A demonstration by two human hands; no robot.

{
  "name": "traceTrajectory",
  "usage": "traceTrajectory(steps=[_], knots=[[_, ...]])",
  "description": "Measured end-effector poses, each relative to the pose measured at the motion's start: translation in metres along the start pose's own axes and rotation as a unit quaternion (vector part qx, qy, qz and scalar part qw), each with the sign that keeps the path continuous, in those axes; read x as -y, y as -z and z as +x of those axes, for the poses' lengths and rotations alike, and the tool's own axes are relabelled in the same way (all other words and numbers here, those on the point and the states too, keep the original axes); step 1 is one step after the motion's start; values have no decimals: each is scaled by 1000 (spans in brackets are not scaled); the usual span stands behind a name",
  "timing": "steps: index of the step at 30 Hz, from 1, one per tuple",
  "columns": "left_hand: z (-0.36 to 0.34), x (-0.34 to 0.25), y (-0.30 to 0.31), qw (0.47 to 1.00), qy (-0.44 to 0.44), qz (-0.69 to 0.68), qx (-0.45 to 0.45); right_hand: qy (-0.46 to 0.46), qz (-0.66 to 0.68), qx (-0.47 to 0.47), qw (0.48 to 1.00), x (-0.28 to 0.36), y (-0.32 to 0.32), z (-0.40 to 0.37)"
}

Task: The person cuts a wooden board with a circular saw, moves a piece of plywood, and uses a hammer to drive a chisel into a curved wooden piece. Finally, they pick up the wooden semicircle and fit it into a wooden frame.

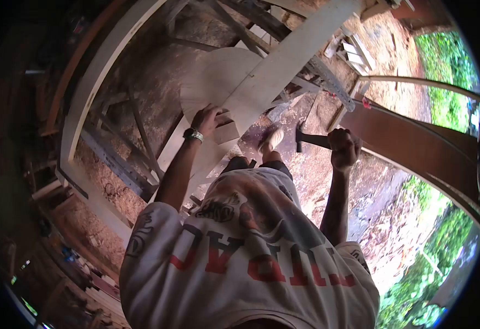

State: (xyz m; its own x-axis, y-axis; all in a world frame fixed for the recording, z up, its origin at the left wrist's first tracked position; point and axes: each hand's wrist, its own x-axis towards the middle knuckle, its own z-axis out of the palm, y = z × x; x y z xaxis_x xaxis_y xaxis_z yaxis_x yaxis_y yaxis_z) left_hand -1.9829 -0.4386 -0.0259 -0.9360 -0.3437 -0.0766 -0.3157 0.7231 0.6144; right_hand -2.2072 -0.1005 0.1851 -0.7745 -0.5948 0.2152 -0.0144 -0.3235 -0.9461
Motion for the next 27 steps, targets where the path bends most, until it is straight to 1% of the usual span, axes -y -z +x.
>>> traceTrajectory(steps=[1, 2, 3, 5, 6, 8, 11, 12, 15, 16, 17, 19, 20, 21, 23, 25, 26, 27], knots=[[8, 6, 1, 998, -12, -8, 57, -11, -40, -16, 999, -5, 13, -8], [16, 0, 14, 995, -21, 3, 96, -34, -87, -33, 995, -6, 21, -15], [23, -7, 19, 994, -23, 7, 109, -34, -155, -41, 987, -9, 32, -21], [35, -22, 22, 991, -22, 12, 132, -66, -188, -56, 978, -8, 45, -27], [41, -22, 11, 996, -43, 33, 74, -71, -179, -76, 978, -8, 52, -27], [68, -31, -2, 998, -41, 29, 46, -80, -161, -111, 977, -12, 65, -22], [113, -55, -28, 998, -57, 10, -20, -86, -54, -134, 986, -16, 84, -5], [129, -63, -34, 997, -68, 3, -48, -74, -19, -114, 991, -17, 88, 4], [152, -89, -40, 993, 38, -41, -106, -91, -42, -94, 991, -24, 85, 37], [150, -93, -39, 986, 46, -69, -147, -111, -80, -89, 987, -27, 79, 51], [147, -90, -41, 986, 55, -69, -141, -108, -67, -45, 991, -33, 76, 67], [134, -75, -43, 986, 77, -67, -134, -127, -50, -2, 991, -44, 60, 101], [126, -69, -42, 991, 64, -15, -114, -156, -10, 9, 988, -52, 51, 119], [120, -72, -42, 990, 67, -23, -123, -185, 30, 22, 982, -61, 40, 138], [113, -76, -33, 987, 66, -33, -140, -172, 70, 69, 980, -77, 8, 179], [115, -65, -44, 961, 132, -67, -234, -255, 114, 83, 956, -77, -37, 217], [119, -59, -52, 942, 161, -86, -280, -271, 127, 98, 949, -81, -58, 231], [126, -50, -59, 931, 179, -43, -315, -286, 137, 114, 942, -91, -79, 244]])
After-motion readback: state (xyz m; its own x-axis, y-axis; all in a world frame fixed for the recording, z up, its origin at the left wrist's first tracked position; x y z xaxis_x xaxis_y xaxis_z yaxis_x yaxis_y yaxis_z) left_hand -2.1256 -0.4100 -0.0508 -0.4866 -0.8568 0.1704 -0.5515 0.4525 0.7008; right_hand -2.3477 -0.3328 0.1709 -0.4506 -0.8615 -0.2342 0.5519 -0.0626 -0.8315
